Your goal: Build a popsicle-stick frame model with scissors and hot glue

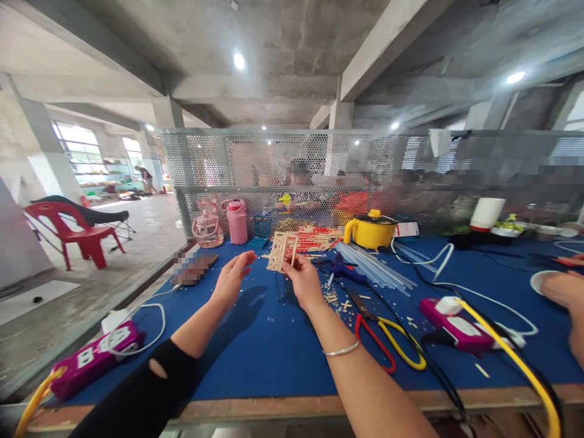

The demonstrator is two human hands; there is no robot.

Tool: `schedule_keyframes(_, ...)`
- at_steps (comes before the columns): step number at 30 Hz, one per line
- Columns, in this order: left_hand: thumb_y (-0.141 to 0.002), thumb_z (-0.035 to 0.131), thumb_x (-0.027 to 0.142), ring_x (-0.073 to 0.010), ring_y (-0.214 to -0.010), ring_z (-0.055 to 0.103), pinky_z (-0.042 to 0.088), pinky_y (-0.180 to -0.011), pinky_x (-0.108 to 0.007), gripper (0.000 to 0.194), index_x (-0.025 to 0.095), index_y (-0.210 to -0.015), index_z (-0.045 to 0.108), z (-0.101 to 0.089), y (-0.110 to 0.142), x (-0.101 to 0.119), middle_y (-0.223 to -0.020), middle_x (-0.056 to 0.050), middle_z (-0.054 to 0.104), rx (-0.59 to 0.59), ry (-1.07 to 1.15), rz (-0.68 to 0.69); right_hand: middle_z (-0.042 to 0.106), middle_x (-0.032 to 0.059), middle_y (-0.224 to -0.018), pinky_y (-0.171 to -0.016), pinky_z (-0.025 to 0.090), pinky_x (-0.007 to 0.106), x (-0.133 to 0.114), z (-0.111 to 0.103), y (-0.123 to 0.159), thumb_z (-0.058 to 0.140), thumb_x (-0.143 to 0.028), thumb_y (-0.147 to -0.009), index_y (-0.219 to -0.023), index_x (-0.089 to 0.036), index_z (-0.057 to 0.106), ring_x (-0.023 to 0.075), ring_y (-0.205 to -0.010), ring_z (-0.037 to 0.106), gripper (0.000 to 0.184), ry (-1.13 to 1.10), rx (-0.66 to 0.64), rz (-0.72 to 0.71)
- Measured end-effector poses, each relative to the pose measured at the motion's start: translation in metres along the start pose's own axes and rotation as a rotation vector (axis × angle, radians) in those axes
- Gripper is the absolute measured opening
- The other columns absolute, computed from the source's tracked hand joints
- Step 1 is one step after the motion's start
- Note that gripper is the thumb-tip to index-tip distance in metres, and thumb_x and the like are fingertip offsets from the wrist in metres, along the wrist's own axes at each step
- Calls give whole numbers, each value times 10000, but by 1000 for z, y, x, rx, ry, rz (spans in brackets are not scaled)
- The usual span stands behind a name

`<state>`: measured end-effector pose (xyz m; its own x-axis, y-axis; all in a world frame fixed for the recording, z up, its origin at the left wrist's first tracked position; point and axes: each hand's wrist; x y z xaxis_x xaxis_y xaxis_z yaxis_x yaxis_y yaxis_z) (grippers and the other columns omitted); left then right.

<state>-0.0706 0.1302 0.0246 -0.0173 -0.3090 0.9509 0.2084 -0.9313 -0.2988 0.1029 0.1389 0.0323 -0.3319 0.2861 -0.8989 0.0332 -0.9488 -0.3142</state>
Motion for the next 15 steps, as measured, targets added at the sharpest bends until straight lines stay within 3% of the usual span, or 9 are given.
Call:
schedule_keyframes(3,-782,536,547,-200,-941,617,467,-776,-297,519,141,-1086,643,9,7,7,-1041,-116,678,-120,87,-57,627,-34,-721,-720,441,292,5,1,1,782,-336,-575,-811,-211,633,134,-681,551,305,105,-43,-33)
schedule_keyframes(8,-609,739,492,-108,-603,559,406,-595,-229,455,115,-861,704,14,9,5,-741,-53,686,-196,137,-97,606,-27,-702,-690,423,290,10,4,3,762,-317,-593,-787,-195,615,141,-669,533,272,236,-136,-58)
schedule_keyframes(15,-597,768,405,-94,-574,533,379,-577,-217,348,116,-781,707,10,8,5,-689,-28,681,-227,159,-81,559,-35,-660,-631,396,266,10,2,4,700,-299,-658,-752,-188,585,124,-629,492,185,346,-205,-89)
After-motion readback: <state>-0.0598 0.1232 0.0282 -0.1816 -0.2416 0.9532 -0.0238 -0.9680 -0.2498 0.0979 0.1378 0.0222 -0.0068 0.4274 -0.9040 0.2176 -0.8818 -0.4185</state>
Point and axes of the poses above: each hand's wrist, its own y-axis away from the middle knuckle, its own z-axis out of the palm, x = y × z
